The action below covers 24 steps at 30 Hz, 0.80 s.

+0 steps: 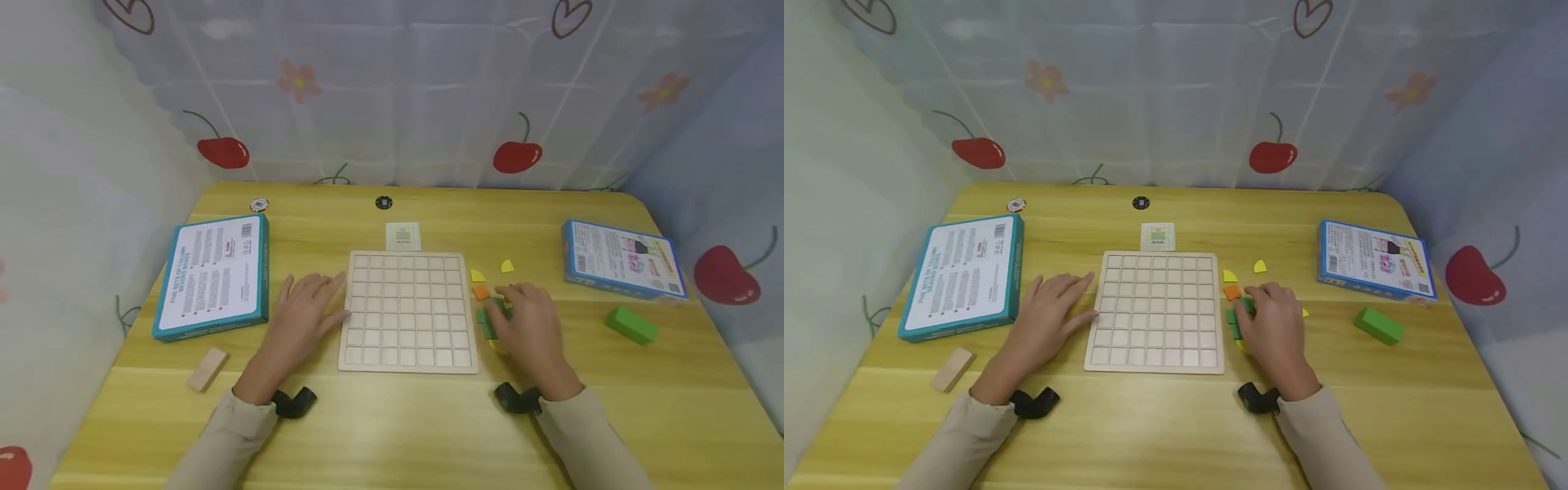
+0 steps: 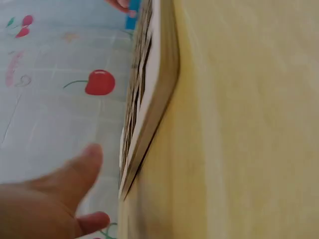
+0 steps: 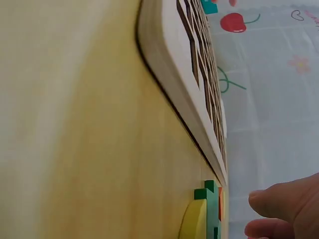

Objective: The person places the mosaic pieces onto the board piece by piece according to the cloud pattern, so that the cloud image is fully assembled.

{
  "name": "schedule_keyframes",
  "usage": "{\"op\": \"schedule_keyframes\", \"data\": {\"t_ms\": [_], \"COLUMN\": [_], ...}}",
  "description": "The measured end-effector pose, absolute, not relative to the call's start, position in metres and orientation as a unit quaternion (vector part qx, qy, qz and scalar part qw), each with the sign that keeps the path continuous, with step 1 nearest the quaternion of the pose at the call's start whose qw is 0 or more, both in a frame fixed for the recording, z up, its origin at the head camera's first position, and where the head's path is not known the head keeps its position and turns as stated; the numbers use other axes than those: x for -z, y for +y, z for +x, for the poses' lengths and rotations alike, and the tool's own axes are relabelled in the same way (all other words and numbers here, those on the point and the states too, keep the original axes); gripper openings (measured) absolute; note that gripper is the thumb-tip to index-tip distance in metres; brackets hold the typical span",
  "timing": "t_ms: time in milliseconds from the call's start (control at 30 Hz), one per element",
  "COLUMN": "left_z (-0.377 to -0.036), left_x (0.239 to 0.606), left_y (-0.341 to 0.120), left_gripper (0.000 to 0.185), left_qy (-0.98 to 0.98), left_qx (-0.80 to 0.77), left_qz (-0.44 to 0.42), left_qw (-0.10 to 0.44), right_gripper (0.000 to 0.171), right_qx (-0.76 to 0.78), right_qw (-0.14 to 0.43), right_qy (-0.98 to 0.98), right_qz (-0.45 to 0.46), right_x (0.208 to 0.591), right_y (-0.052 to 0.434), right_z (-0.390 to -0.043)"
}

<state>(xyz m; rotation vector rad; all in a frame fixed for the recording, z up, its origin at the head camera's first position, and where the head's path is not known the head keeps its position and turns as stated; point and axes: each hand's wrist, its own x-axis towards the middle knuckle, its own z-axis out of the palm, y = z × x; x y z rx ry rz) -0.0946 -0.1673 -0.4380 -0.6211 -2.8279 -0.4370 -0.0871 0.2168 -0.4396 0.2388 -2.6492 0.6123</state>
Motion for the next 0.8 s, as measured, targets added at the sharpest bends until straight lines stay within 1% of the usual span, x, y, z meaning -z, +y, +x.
{"op": "schedule_keyframes", "data": {"t_ms": [100,200,467,567,667,800], "left_z": [-0.098,-0.100,-0.102,-0.102,-0.102,-0.101], "left_x": [0.447,0.455,0.460,0.460,0.461,0.461], "left_y": [-0.172,-0.176,-0.177,-0.176,-0.177,-0.179], "left_gripper": [0.061,0.056,0.050,0.048,0.047,0.046], "left_qy": [-0.953,-0.947,-0.944,-0.946,-0.948,-0.948], "left_qx": [0.194,0.225,0.269,0.262,0.253,0.247], "left_qz": [-0.203,-0.198,-0.186,-0.185,-0.189,-0.191], "left_qw": [0.116,0.114,0.051,0.044,0.045,0.061], "right_gripper": [0.029,0.031,0.038,0.038,0.037,0.035], "right_qx": [-0.218,-0.208,-0.193,-0.195,-0.194,-0.204], "right_qw": [0.186,0.174,0.116,0.115,0.125,0.133], "right_qy": [-0.955,-0.959,-0.974,-0.974,-0.972,-0.969], "right_qz": [0.082,0.080,0.036,0.033,0.034,0.038], "right_x": [0.441,0.443,0.445,0.447,0.450,0.453], "right_y": [0.213,0.210,0.209,0.209,0.209,0.206], "right_z": [-0.096,-0.101,-0.103,-0.103,-0.103,-0.106]}}
